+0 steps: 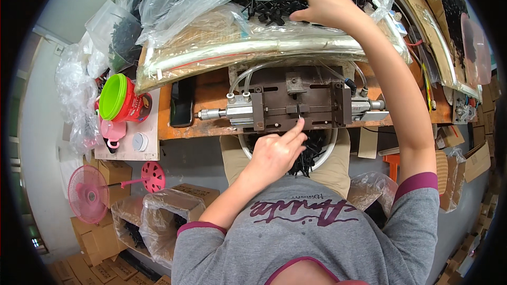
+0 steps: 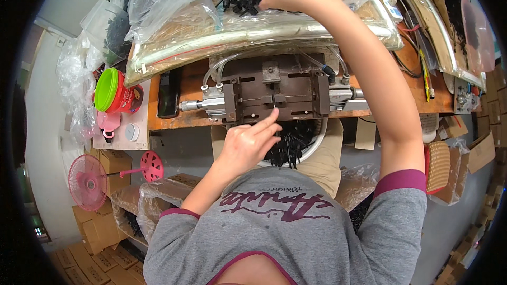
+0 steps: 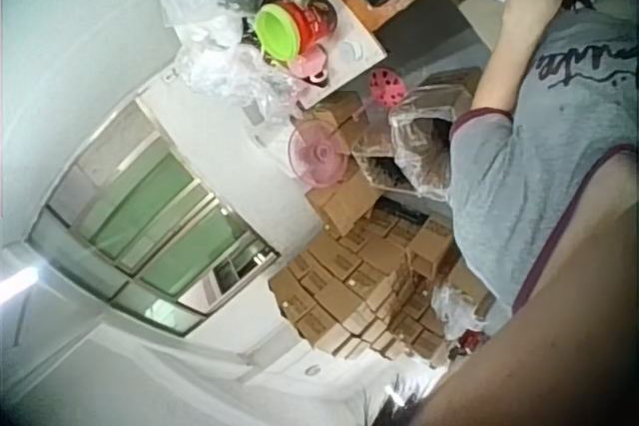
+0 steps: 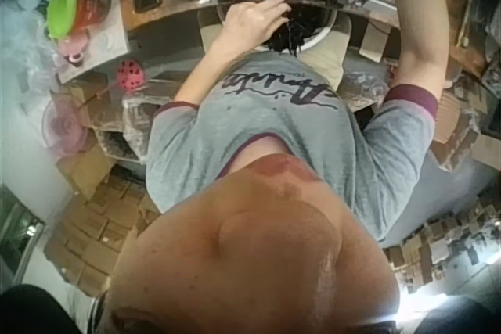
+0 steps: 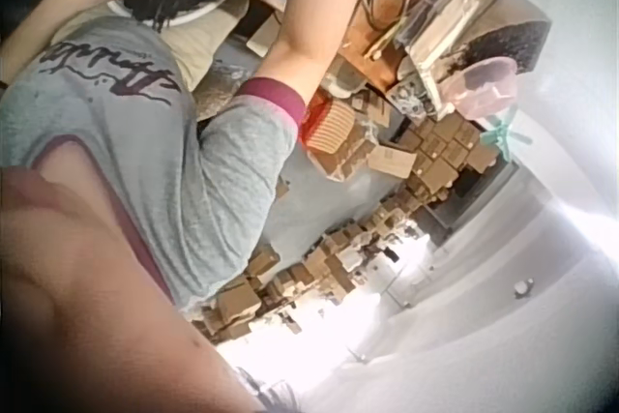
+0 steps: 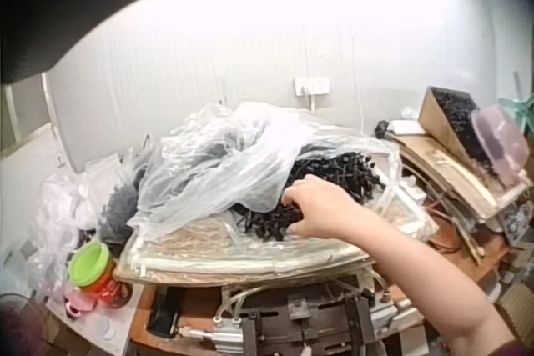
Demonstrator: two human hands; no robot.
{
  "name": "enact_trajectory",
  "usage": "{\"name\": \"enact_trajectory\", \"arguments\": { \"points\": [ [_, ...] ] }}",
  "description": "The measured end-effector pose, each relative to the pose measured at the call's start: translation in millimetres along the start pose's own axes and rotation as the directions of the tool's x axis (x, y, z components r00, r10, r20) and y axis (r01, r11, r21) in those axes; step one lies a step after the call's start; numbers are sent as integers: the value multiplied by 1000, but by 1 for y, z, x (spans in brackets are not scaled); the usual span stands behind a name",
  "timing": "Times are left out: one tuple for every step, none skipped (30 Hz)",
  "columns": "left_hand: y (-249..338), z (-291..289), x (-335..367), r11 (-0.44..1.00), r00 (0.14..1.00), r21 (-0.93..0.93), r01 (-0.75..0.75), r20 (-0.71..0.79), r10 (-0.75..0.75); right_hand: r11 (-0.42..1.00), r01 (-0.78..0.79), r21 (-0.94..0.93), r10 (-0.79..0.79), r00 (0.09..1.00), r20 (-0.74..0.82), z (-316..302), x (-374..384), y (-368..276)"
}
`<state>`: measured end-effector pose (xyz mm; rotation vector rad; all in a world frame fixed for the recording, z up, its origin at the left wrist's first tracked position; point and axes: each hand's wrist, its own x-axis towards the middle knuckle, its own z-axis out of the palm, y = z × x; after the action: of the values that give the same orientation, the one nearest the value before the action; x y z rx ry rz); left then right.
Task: Manually assembling small black plastic cable connectors using a pneumatic press machine.
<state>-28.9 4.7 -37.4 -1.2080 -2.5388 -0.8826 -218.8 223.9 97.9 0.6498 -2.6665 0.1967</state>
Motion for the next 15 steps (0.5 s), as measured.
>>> {"name": "enact_trajectory", "arguments": {
  "points": [
    [3, -6, -3, 999, 1000, -44, -21, 21, 21, 999, 40, -35, -40, 999, -1, 7, 10, -3],
    [6, -12, -5, 995, 998, -87, -40, 42, 44, 994, 24, -106, -18, 998, 56, 13, 22, -9],
    [10, -18, -9, 990, 997, -132, -51, 57, 59, 984, 18, -176, 2, 993, 114, 18, 34, -19],
    [14, -22, -10, 991, 995, -132, -37, 91, 49, 977, 33, -212, -29, 999, 24, 29, 35, -24],
    [16, -23, -10, 987, 995, -159, -30, 89, 45, 974, -7, -227, 15, 999, 36, 36, 40, -27],
    [18, -24, -8, 982, 995, -185, -27, 89, 44, 965, -32, -261, 51, 996, 67, 38, 43, -30],
    [20, -25, -8, 977, 995, -212, -23, 89, 43, 954, -56, -295, 89, 991, 98, 39, 46, -30],
    [18, -24, -7, 982, 993, -182, -48, 97, 67, 956, -76, -283, 120, 982, 142, 41, 48, -25],
    [17, -27, -7, 985, 993, -165, -55, 95, 72, 960, -89, -266, 143, 972, 189, 44, 52, -22],
    [17, -29, -7, 987, 993, -149, -63, 93, 78, 962, -104, -252, 166, 958, 235, 47, 54, -18],
    [17, -31, -7, 988, 992, -135, -73, 92, 86, 980, -80, -182, 122, 964, 234, 47, 50, -10],
    [15, -31, -7, 987, 993, -140, -75, 84, 88, 992, -52, -115, 78, 969, 233, 42, 44, 1],
    [14, -32, -11, 988, 994, -140, -70, 73, 81, 999, -17, -42, 26, 973, 230, 38, 39, 7],
    [12, -31, -14, 988, 995, -141, -66, 63, 76, 1000, 1, -19, 3, 969, 248, 35, 35, 12],
    [10, -29, -15, 985, 994, -151, -78, 59, 88, 999, 53, -5, -52, 986, 157, 39, 25, 31]
  ]
}}
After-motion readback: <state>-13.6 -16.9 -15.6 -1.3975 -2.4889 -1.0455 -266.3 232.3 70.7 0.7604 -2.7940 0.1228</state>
